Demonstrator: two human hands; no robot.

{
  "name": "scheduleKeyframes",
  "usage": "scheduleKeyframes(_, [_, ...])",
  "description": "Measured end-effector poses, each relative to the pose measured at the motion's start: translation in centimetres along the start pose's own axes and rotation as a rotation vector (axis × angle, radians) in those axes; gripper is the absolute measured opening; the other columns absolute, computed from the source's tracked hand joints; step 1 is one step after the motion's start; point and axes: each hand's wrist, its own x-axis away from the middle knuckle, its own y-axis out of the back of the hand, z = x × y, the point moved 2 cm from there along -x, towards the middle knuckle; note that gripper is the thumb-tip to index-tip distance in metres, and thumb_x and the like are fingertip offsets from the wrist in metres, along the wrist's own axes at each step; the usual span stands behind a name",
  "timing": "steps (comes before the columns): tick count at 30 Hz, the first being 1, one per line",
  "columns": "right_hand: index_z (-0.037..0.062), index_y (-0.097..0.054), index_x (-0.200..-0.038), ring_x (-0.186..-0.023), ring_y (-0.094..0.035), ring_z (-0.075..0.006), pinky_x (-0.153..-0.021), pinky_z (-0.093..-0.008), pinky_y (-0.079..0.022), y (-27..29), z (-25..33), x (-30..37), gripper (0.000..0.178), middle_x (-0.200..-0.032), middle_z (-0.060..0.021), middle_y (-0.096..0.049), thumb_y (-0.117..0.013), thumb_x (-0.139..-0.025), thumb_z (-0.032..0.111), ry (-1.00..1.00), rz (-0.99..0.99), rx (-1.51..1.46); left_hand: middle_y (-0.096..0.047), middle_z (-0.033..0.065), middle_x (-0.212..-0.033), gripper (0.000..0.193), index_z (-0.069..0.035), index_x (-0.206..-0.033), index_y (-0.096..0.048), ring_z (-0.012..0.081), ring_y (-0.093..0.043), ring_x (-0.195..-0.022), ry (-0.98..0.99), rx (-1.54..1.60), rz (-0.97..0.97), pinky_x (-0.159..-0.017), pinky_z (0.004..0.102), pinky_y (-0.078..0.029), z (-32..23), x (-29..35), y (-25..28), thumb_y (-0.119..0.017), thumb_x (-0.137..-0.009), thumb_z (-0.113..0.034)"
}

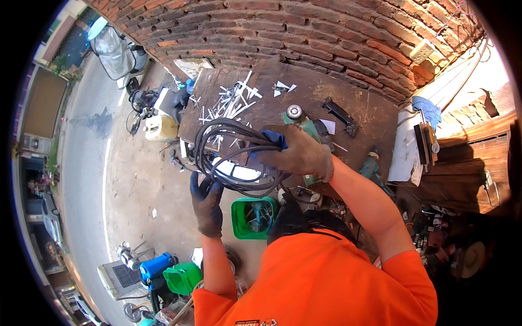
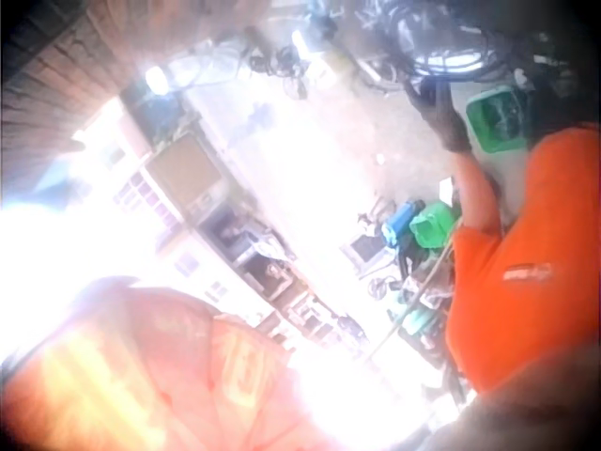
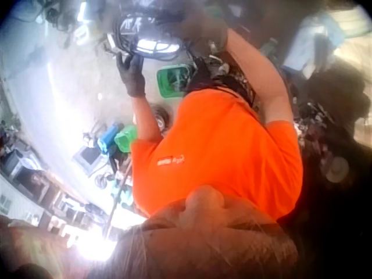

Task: The person walks into a cluttered workshop and places a blue backpack on the floor. They pick up a green electric planer and a cordless drill, then proceed to disassemble the planer by removing several screws from its casing. The person continues to unscrew and remove parts of the planer's housing, placing the screws and components on the workbench.

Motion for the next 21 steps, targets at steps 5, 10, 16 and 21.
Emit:
scheduleKeyframes(5, [0.004, -0.071, -0.117, -0.1, -0.071, -0.0381, -0.089, -0.0443, -0.055, 0.2, 2.2, -2.1, 0.051, -0.103, -0.0211, -0.074, -0.07, -0.08, 0.039, 0.057, 0.194, 0.674, -0.029, 0.0189, -0.163, 0.122, -0.008, -0.159, -0.028, 0.0376, -0.02, -0.154, -0.903, -1.141, 0.246, -0.122, 0.0579, -0.021, -11.7, 1.0, -9.5, -0.091, -0.063, -0.048])
scheduleKeyframes(10, [0.0055, -0.07, -0.122, -0.1, -0.071, -0.0367, -0.09, -0.0438, -0.055, -0.3, 4.9, -2.5, 0.058, -0.107, -0.0215, -0.073, -0.072, -0.079, 0.044, -0.003, 0.307, 0.648, -0.068, 0.0145, -0.12, 0.071, -0.003, -0.142, -0.053, 0.0254, -0.066, -0.106, -0.503, -0.832, 0.461, -0.089, 0.0368, -0.054, -9.1, -3.4, -11.3, -0.079, -0.076, -0.004])
scheduleKeyframes(16, [0.009, -0.056, -0.141, -0.112, -0.069, -0.0296, -0.097, -0.0407, -0.054, 1.5, -2.8, 2.0, 0.064, -0.122, -0.0185, -0.068, -0.079, -0.086, 0.033, 0.137, -0.347, 0.112, -0.069, 0.0062, -0.091, 0.04, 0.003, -0.121, -0.066, 0.0123, -0.064, -0.069, 0.116, -0.273, 0.177, -0.058, 0.0239, -0.051, -8.0, -2.6, -5.3, -0.064, -0.082, 0.006])
scheduleKeyframes(21, [0.0095, -0.056, -0.141, -0.111, -0.068, -0.0338, -0.095, -0.0401, -0.055, -5.5, -13.5, 5.7, 0.053, -0.126, -0.0202, -0.067, -0.069, -0.094, 0.032, -0.104, -0.085, 0.398, -0.067, 0.0058, -0.087, 0.029, 0.004, -0.114, -0.068, 0.0146, -0.064, -0.062, 0.17, -0.284, 0.054, -0.056, 0.0262, -0.053, -7.5, -1.6, -1.6, -0.066, -0.085, 0.0])
